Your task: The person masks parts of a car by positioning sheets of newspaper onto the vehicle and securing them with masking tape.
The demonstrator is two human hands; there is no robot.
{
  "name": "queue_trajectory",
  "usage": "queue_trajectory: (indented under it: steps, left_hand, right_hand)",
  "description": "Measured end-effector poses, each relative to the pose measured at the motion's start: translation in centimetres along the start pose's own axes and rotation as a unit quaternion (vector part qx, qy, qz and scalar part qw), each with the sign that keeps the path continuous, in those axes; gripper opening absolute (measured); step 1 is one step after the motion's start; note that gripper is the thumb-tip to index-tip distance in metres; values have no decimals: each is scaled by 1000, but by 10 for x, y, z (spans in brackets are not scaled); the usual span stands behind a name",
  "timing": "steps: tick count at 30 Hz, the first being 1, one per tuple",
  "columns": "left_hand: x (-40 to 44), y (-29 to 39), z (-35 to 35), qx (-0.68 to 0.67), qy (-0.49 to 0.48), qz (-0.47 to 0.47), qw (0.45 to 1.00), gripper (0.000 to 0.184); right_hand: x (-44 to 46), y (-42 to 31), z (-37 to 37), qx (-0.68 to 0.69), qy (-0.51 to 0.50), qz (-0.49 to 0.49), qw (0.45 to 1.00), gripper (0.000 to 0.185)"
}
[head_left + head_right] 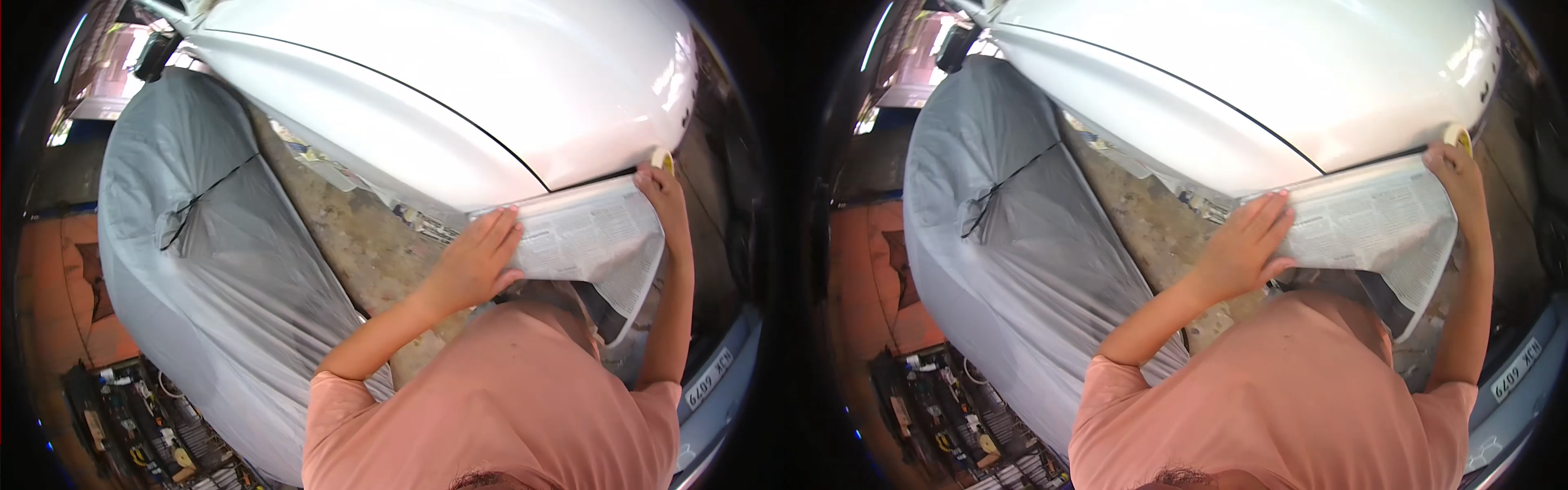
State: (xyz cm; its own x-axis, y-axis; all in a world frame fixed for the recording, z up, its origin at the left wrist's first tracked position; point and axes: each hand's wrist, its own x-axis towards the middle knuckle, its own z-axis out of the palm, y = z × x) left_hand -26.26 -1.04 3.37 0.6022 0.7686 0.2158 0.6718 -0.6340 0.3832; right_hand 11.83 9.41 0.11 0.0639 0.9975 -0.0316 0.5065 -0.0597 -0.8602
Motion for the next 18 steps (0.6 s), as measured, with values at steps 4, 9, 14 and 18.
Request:
queue_trajectory:
  steps: [4,9,14,18]
  left_hand:
    - [1,-3,1,3,-19,5,1000,69]
    - [2,-2,3,1,-25,11,1000,68]
    - [6,0,3,9,-32,15,999,67]
    - [13,4,2,13,-36,26,999,67]
  right_hand:
    - [-1,-7,-7,-17,-33,12,999,33]
    - [-3,-4,-7,-1,-41,10,999,33]
    - [-5,-8,-5,-5,-28,-14,1000,31]
    - [-4,-9,-6,-39,-29,-10,999,32]
